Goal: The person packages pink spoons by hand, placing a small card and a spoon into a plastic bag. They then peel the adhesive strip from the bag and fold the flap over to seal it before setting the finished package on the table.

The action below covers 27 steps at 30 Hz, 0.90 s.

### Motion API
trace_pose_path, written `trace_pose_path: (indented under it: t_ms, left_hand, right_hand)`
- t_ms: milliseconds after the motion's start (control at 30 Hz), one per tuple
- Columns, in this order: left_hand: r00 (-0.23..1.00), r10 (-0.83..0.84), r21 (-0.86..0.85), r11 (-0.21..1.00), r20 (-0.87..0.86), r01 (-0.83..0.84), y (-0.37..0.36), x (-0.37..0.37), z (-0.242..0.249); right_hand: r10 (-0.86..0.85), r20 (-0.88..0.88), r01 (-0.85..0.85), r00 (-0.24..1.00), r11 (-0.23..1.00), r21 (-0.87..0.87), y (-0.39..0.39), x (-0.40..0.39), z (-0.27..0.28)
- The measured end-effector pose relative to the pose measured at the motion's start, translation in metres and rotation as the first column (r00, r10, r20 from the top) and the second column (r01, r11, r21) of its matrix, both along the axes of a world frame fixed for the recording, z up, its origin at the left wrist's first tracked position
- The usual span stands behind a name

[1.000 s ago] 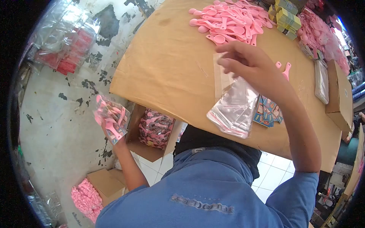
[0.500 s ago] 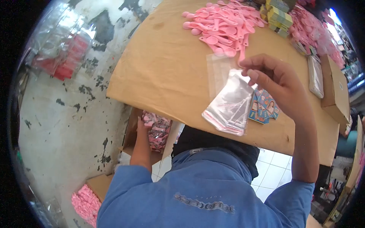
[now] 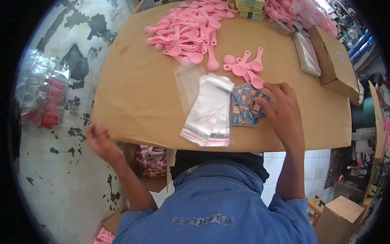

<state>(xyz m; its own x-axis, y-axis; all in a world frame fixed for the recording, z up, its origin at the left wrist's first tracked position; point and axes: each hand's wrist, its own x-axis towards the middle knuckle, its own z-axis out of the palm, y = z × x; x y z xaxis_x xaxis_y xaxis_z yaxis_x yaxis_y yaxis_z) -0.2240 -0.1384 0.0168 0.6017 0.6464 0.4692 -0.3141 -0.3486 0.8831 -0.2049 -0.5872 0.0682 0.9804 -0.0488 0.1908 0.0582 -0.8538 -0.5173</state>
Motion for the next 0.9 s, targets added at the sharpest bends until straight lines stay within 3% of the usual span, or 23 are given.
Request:
trace_pose_path:
  t_ms: [67,133,200,300,400,500,600,700,800,900]
  left_hand:
    - [0.896,-0.319,0.162,0.911,-0.308,0.38,-0.06,0.015,0.018]
    - [0.657,-0.347,0.223,0.749,-0.67,0.623,-0.103,0.031,0.036]
    - [0.727,-0.235,0.457,0.644,-0.645,0.614,-0.128,0.049,0.014]
    - [0.838,-0.139,0.676,0.528,-0.528,0.514,-0.152,0.054,0.013]
    - [0.859,-0.174,0.668,0.561,-0.482,0.489,-0.152,0.06,-0.003]
    - [0.735,-0.275,0.398,0.697,-0.619,0.596,-0.146,0.06,0.0]
    - [0.648,-0.421,0.008,0.835,-0.635,0.551,-0.143,0.056,0.019]
    - [0.69,-0.687,-0.341,0.72,-0.23,0.604,-0.138,0.06,0.004]
    - [0.69,-0.712,-0.474,0.655,-0.127,0.589,-0.143,0.057,0.011]
    - [0.696,-0.717,-0.71,0.47,0.039,0.524,-0.144,0.059,0.004]
  right_hand:
    - [0.024,-0.044,-0.024,0.999,1.0,0.005,0.001,0.001,-0.004]
    - [0.028,-0.076,-0.026,0.997,0.999,0.029,0.002,0.001,-0.007]
    - [0.011,-0.098,-0.004,0.995,0.997,0.072,0.004,0.0,-0.01]
    - [0.01,-0.134,0.017,0.991,0.98,0.197,0.009,0.0,-0.004]
    - [-0.053,-0.158,0.107,0.986,0.928,0.357,0.008,0.001,-0.005]
    - [-0.028,-0.105,0.079,0.994,0.852,0.518,-0.006,0.003,-0.023]
    - [0.057,-0.073,0.001,0.996,0.78,0.626,-0.009,0.001,-0.022]
    - [0.055,0.058,-0.08,0.997,0.686,0.723,-0.004,0.004,-0.032]
    - [-0.014,-0.058,0.054,0.998,0.638,0.769,0.008,0.0,-0.019]
    - [0.0,-0.057,0.043,0.998,0.656,0.754,0.008,-0.001,-0.017]
